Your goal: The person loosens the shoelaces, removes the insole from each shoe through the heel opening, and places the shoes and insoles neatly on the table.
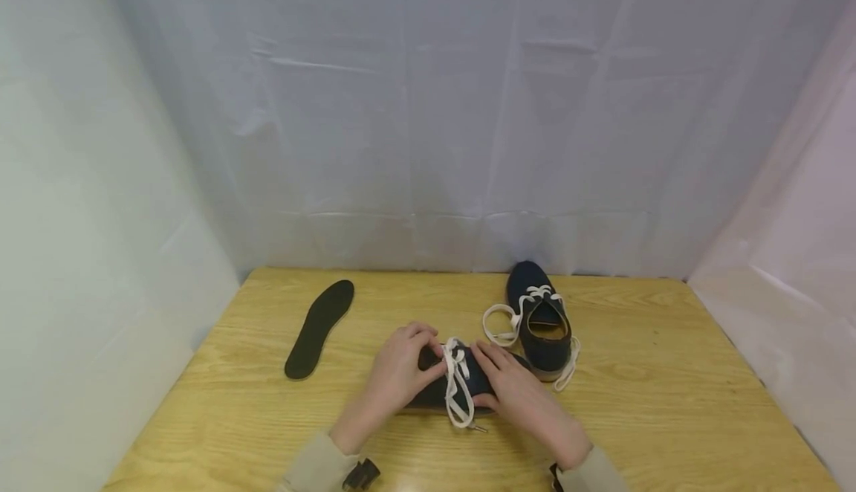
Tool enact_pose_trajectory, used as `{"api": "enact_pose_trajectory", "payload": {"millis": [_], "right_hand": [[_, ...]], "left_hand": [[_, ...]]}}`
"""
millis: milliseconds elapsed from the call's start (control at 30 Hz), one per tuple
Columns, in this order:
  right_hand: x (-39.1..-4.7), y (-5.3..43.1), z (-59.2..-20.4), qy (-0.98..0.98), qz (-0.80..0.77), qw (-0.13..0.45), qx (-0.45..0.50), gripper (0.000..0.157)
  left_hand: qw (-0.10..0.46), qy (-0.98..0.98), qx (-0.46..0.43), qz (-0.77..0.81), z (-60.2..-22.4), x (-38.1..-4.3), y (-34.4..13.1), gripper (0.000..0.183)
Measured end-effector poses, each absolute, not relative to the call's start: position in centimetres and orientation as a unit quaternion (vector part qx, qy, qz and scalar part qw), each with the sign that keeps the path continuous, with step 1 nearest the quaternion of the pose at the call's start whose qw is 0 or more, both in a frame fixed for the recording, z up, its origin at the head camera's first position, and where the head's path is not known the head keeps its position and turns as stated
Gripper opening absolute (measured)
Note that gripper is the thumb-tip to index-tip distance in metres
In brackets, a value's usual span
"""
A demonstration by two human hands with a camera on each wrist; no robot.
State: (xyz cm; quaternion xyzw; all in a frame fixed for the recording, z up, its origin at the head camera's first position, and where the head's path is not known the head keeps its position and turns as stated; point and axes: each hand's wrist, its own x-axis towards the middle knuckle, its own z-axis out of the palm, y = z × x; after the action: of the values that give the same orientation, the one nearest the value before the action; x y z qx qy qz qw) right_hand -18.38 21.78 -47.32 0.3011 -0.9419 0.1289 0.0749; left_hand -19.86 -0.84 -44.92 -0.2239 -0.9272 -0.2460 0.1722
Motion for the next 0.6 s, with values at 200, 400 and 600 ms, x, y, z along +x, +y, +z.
{"api": "enact_pose_trajectory", "payload": {"millis": [200, 400, 600], "right_hand": [[-18.2, 21.6, -47.1, -0.942, 0.131, 0.083, 0.297, 0.076], [-18.1, 21.6, -47.0, -0.945, 0.137, 0.066, 0.288, 0.077], [-18.0, 21.5, -47.0, -0.948, 0.137, 0.058, 0.282, 0.077]], "left_hand": [[0.178, -0.928, -0.216, -0.245, -44.8, -19.7, -0.6, 0.012], [0.173, -0.918, -0.222, -0.280, -44.3, -20.1, -1.3, 0.007], [0.191, -0.910, -0.232, -0.286, -44.0, -20.5, -2.0, 0.009]]}}
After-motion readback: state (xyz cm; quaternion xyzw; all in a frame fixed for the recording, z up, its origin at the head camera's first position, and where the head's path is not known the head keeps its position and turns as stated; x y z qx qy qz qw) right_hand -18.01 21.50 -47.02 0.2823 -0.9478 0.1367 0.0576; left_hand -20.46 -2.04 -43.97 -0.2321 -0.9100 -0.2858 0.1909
